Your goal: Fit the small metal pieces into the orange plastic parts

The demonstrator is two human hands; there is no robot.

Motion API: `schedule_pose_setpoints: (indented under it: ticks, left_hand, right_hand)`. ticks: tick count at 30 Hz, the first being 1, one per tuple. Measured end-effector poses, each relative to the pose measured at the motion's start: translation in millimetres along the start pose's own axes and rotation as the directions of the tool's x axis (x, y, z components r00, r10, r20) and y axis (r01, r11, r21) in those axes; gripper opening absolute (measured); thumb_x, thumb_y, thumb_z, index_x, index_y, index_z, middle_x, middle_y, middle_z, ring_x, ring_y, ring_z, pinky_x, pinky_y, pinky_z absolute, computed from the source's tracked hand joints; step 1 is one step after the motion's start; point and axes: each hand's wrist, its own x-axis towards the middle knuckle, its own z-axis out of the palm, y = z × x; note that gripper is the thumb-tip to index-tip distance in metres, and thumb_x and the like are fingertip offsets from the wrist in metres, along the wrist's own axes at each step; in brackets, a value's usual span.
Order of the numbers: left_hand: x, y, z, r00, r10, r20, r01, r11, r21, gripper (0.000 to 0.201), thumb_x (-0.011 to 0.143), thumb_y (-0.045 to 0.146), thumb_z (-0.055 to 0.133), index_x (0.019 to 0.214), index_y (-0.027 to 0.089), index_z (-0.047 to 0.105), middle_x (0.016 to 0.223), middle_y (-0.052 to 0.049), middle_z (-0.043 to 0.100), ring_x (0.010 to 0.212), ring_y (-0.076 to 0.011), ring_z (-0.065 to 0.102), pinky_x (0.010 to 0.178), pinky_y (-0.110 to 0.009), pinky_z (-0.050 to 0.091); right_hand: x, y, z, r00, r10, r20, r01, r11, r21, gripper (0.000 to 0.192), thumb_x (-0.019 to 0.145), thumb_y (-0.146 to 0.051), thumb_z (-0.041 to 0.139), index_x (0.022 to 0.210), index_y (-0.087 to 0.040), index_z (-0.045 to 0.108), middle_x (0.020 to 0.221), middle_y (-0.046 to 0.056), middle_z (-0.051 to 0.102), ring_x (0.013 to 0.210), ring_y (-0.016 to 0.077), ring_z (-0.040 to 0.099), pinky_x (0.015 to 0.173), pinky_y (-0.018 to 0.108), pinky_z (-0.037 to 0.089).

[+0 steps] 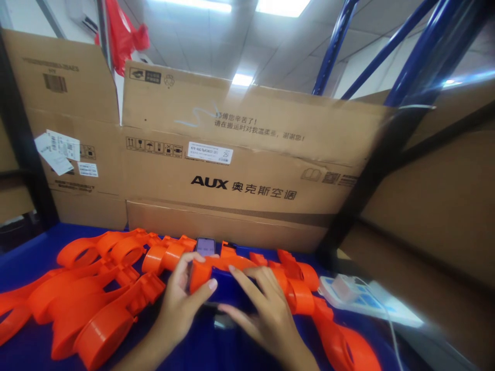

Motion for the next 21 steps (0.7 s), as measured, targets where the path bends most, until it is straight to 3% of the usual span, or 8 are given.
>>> schedule_pose_setpoints:
  ticks: [4, 7, 11, 14, 18, 21]
  left_hand:
    - [-0.1, -0.8, 1.0, 0.999, -0.028, 0.039, 0.031, 0.997, -0.074, 0.047, 0.076, 0.033, 0.079, 0.118, 0.026, 0.059, 0.107, -0.006, 0.068, 0.099, -0.0259, 0.063, 0.091, -0.037, 0.048]
    - [-2.0, -1.8, 2.0, 0.997, -0.028, 0.078, 0.045, 0.973, -0.226, 0.053, 0.08, 0.039, 0.075, 0.129, 0.028, 0.059, 0.134, -0.009, 0.062, 0.123, -0.0317, 0.056, 0.104, -0.041, 0.044]
    - [-3.9, -3.5, -2.5, 0.987, 0.012, 0.157, 0.043, 0.937, -0.346, 0.055, 0.083, 0.043, 0.071, 0.134, 0.027, 0.059, 0.142, -0.011, 0.057, 0.128, -0.0336, 0.053, 0.106, -0.042, 0.044]
    - [-4.9, -6.4, -8.3, 0.978, -0.014, 0.21, 0.084, 0.941, -0.328, 0.055, 0.079, 0.041, 0.076, 0.13, 0.025, 0.063, 0.129, -0.012, 0.066, 0.116, -0.0333, 0.062, 0.098, -0.041, 0.049]
    - [-3.3, -10.9, -8.5, 0.997, -0.069, 0.025, 0.073, 0.966, -0.249, 0.037, 0.073, 0.038, 0.082, 0.106, 0.021, 0.075, 0.105, -0.009, 0.075, 0.098, -0.0274, 0.069, 0.089, -0.034, 0.053]
    - [2.4, -9.9, -1.8, 0.979, -0.16, -0.125, 0.124, 0.958, -0.258, 0.038, 0.071, 0.039, 0.084, 0.103, 0.019, 0.075, 0.1, -0.008, 0.077, 0.096, -0.0254, 0.07, 0.087, -0.032, 0.053]
  right_hand:
    - [1.6, -1.9, -2.5, 0.999, 0.048, -0.02, -0.047, 0.997, 0.059, 0.072, 0.079, -0.041, 0.08, 0.144, -0.027, 0.053, 0.109, 0.012, 0.07, 0.097, 0.0304, 0.067, 0.086, 0.047, 0.056]
    - [3.7, -5.0, -1.7, 0.981, 0.191, -0.026, -0.181, 0.959, 0.218, 0.066, 0.082, -0.044, 0.077, 0.141, -0.026, 0.055, 0.121, 0.012, 0.068, 0.109, 0.0319, 0.066, 0.094, 0.047, 0.055]
    - [2.9, -11.3, 5.4, 0.912, 0.398, 0.098, -0.386, 0.754, 0.531, 0.041, 0.098, -0.047, 0.052, 0.13, -0.024, 0.064, 0.125, 0.011, 0.07, 0.115, 0.0294, 0.066, 0.096, 0.046, 0.055]
    - [0.4, -17.3, 8.7, 0.853, 0.477, 0.21, -0.497, 0.622, 0.605, 0.042, 0.1, -0.051, 0.046, 0.116, -0.023, 0.072, 0.111, 0.01, 0.076, 0.107, 0.0287, 0.07, 0.085, 0.043, 0.061]
    - [1.3, -25.0, 6.9, 0.788, 0.518, 0.333, -0.606, 0.553, 0.572, 0.043, 0.1, -0.051, 0.046, 0.109, -0.021, 0.075, 0.096, 0.006, 0.078, 0.094, 0.0269, 0.073, 0.073, 0.038, 0.063]
    - [3.2, -26.8, 4.1, 0.819, 0.468, 0.331, -0.571, 0.607, 0.553, 0.039, 0.101, -0.047, 0.045, 0.119, -0.024, 0.07, 0.109, 0.005, 0.076, 0.102, 0.0262, 0.071, 0.085, 0.04, 0.06]
